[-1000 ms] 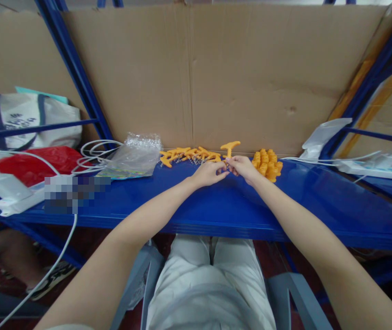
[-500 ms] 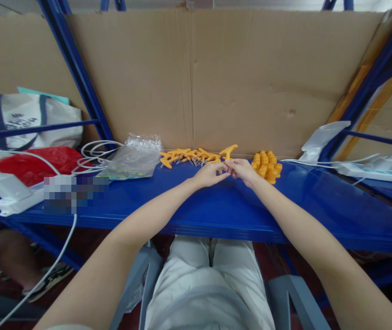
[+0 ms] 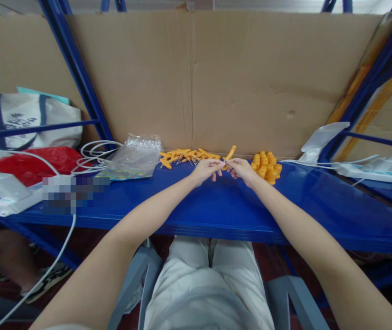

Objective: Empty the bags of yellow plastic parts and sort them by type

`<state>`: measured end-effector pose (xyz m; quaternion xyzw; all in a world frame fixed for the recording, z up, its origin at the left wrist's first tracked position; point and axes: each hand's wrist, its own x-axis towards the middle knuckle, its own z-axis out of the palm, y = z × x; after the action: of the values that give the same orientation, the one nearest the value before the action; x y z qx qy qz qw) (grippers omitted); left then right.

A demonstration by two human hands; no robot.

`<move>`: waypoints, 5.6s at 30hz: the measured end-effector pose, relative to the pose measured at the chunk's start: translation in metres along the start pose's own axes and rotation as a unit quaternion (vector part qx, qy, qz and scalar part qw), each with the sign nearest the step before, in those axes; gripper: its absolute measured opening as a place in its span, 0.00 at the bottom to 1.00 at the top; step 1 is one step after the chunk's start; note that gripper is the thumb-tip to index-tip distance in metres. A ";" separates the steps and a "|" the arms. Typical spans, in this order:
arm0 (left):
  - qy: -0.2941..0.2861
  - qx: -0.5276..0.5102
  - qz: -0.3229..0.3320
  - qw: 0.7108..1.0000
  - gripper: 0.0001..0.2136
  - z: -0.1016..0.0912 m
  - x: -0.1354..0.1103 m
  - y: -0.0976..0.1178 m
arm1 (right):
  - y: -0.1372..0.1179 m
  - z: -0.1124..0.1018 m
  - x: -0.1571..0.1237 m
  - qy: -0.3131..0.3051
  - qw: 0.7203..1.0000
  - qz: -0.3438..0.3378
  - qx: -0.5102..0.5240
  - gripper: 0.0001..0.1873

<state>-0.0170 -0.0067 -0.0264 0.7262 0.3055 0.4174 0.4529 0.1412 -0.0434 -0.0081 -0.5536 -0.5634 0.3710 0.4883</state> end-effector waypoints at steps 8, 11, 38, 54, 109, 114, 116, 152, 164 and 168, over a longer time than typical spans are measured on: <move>0.066 -0.032 -0.014 0.997 0.15 -0.016 0.008 -0.005 | 0.008 0.002 0.004 -0.021 0.994 -0.041 -0.095 0.14; 0.093 -0.006 -0.028 0.995 0.15 -0.023 0.010 -0.007 | 0.014 0.002 0.008 -0.024 0.987 -0.068 -0.143 0.12; 0.172 0.472 -0.155 0.850 0.15 -0.068 0.017 -0.031 | 0.059 0.011 0.039 -0.051 0.861 -0.129 -0.489 0.30; 0.132 0.512 -0.121 0.840 0.14 -0.063 0.017 -0.029 | 0.044 0.009 0.027 0.010 0.851 -0.216 -0.478 0.23; 0.161 0.491 0.072 0.853 0.16 -0.032 0.004 0.000 | 0.023 -0.020 0.030 -0.019 0.966 -0.235 -0.106 0.11; 0.155 0.497 0.039 0.853 0.15 -0.029 0.001 0.002 | 0.028 -0.032 0.034 0.014 0.878 -0.393 -0.273 0.15; 0.150 0.501 0.034 0.852 0.16 -0.028 0.000 0.003 | 0.028 -0.036 0.036 0.015 0.867 -0.404 -0.291 0.16; 0.104 0.539 0.010 0.836 0.17 -0.022 -0.007 0.006 | 0.023 -0.031 0.021 0.032 0.808 -0.316 -0.496 0.19; 0.133 0.538 -0.026 0.832 0.17 -0.030 -0.003 0.003 | 0.038 -0.052 0.044 0.099 0.889 -0.285 -0.344 0.10; 0.138 0.545 -0.037 0.826 0.17 -0.034 -0.001 0.002 | 0.040 -0.053 0.042 0.085 0.891 -0.238 -0.377 0.05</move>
<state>-0.0471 0.0055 -0.0168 0.7778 0.5693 0.2620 -0.0481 0.2062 -0.0039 -0.0272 -0.5746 -0.7322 -0.0449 0.3629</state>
